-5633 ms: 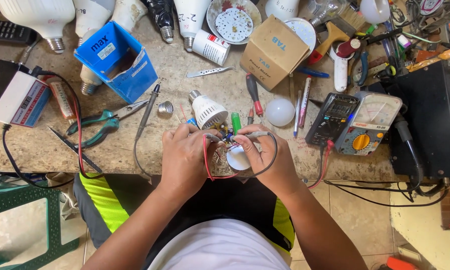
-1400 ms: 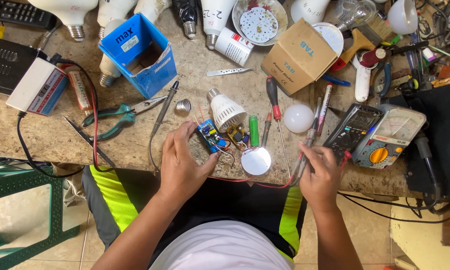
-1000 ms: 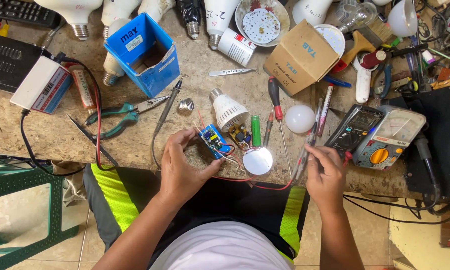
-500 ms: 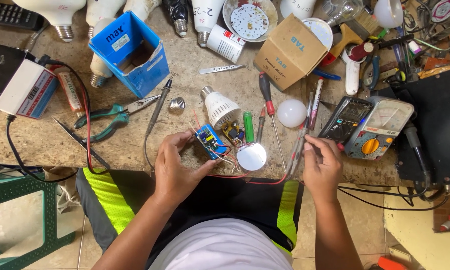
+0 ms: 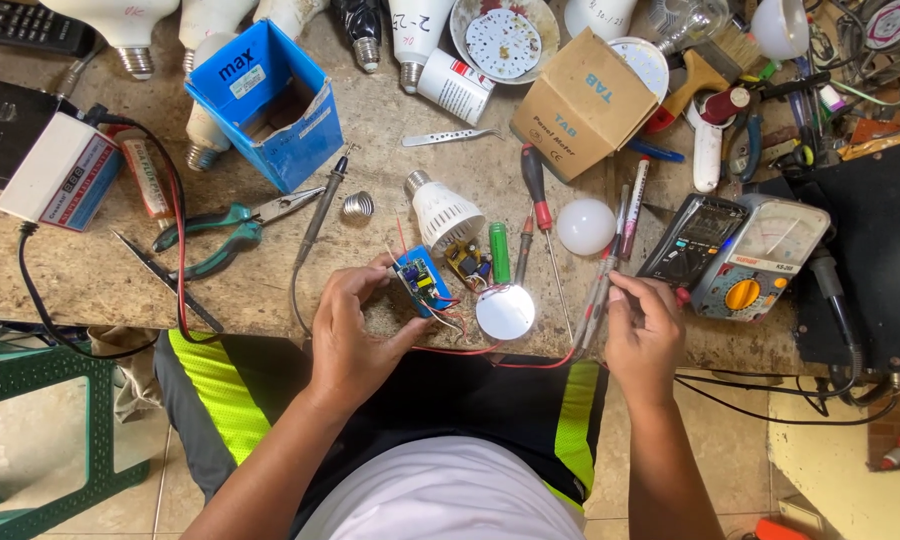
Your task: The person is repairing electronics by soldering a circuit board, testing it with a multimeter, and then setting up a digital receiver with a television.
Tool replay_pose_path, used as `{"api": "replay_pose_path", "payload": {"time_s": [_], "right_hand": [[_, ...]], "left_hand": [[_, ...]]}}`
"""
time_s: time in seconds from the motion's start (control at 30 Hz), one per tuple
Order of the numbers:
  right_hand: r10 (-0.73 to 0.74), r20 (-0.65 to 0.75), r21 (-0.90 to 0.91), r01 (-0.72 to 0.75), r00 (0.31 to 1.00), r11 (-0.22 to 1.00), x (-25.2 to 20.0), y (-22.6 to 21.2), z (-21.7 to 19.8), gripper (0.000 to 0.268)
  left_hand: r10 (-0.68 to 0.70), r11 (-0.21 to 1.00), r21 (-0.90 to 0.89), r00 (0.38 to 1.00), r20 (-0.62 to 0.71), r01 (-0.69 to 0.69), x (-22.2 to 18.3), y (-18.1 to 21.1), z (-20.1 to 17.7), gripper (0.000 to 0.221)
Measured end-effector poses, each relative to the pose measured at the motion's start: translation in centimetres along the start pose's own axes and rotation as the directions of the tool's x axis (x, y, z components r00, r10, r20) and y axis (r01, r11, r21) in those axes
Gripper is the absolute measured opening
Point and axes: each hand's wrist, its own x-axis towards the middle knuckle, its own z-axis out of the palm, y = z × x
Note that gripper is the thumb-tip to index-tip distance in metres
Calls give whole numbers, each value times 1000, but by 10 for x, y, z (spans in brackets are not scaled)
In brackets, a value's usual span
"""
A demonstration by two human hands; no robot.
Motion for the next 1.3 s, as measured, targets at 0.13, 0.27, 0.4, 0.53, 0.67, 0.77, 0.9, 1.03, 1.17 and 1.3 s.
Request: {"api": "replay_pose_path", "payload": {"time_s": [0.13, 0.27, 0.4, 0.53, 0.67, 0.77, 0.9, 1.03, 1.17, 1.3], "right_hand": [[26, 8, 12, -26, 1000, 1000, -1, -1, 0, 20], [21, 7, -1, -21, 1000, 1000, -2, 0, 1, 20], [24, 5, -13, -24, 1000, 1000, -2, 0, 1, 19], [45, 5, -9, -45, 999, 999, -3, -1, 1, 19], [50, -1, -18, -50, 999, 999, -1, -3, 1, 19], [52, -2, -27, -52, 999, 998, -2, -4, 0, 18], [32, -11, -25, -32, 999, 999, 0, -3, 1, 19], [16, -22, -26, -16, 1000, 1000, -1, 1, 2, 20], [2, -27, -34, -3, 1000, 999, -1, 6, 3, 19], [-7, -17, -17, 7, 1000, 1000, 1, -1, 0, 20]], "left_hand": [[-3, 1000, -15, 1000, -4, 3, -4, -7, 1, 69], [-7, 999, -31, 1000, -21, 6, -6, -10, 2, 71], [-2, 1000, -13, 999, -34, 1, -9, -13, 4, 74], [30, 999, 42, 999, -31, -29, -7, -11, 4, 74], [53, 994, 95, 998, -30, -50, -1, -5, 3, 73], [61, 991, 124, 997, -40, -56, -1, -3, 4, 72], [58, 991, 125, 997, -42, -53, 3, 0, 1, 72], [64, 989, 138, 997, -54, -56, 4, 0, 3, 72], [68, 984, 167, 997, -46, -59, 2, -4, 4, 72], [68, 980, 188, 998, -8, -65, 1, -5, 2, 68]]}}
